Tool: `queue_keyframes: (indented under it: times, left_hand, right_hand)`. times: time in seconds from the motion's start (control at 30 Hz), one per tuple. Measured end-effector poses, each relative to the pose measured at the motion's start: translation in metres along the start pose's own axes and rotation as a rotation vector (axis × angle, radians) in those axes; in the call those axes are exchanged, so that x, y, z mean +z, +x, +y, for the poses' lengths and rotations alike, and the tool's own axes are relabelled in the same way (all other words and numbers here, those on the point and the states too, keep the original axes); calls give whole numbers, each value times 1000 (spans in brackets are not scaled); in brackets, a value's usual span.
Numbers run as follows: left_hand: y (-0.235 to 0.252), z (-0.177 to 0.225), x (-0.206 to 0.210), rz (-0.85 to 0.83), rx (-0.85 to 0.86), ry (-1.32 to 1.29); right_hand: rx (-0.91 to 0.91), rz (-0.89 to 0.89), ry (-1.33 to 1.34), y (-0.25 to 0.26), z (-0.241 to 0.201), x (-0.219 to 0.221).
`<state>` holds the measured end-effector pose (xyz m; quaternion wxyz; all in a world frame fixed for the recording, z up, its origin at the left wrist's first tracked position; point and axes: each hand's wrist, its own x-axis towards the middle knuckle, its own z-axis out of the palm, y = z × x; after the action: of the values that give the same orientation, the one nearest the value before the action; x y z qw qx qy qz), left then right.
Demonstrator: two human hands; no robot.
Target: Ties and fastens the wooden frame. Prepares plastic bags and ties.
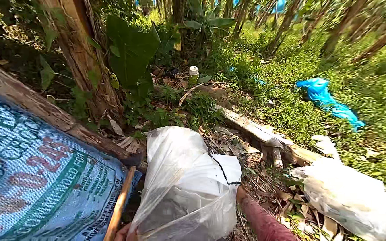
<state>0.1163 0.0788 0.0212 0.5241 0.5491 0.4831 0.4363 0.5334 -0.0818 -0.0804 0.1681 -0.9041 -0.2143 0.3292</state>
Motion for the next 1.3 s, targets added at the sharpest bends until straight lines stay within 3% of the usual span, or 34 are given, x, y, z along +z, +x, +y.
queue_keyframes:
  times: [0.1,0.17,0.23,0.3,0.4,0.53,0.63,0.7,0.8,0.9,1.0,1.1,1.2,1.3]
  left_hand:
    - [6,7,3,-20,-5,6]
    - [25,19,11,-36,14,7]
    - [51,34,21,-38,16,4]
    - [76,49,34,-54,-28,-42]
    - [103,80,59,-38,-97,-131]
    - [111,137,80,-7,-167,-36]
    - [89,172,92,-98,-259,111]
    - [60,194,94,-184,-348,185]
    - [6,226,91,-262,-435,193]
    - [-36,268,93,-306,-465,231]
    - [-62,301,95,-318,-480,289]
    - [-76,329,106,-274,-574,262]
    - [-82,347,115,-213,-590,182]
    - [-90,363,117,-170,-572,74]
  right_hand:
    - [-14,82,145,14,6,-2]
    - [-59,152,79,16,0,-24]
    - [-37,112,11,-7,-36,-59]
    - [-68,119,136,-39,-70,-74]
    - [-138,-90,247,-86,-88,-77]
    - [-289,-320,236,-133,-106,-57]
    - [-132,-370,274,-146,-60,-44]
    - [74,-281,310,-163,-30,-67]
    - [292,91,461,-191,-21,-145]
    - [309,224,510,-218,-32,-222]
    - [194,165,632,-255,-51,-276]
    - [55,-10,716,-272,-60,-293]
    - [14,-243,583,-289,-80,-292]
    - [-15,-242,438,-293,-72,-272]
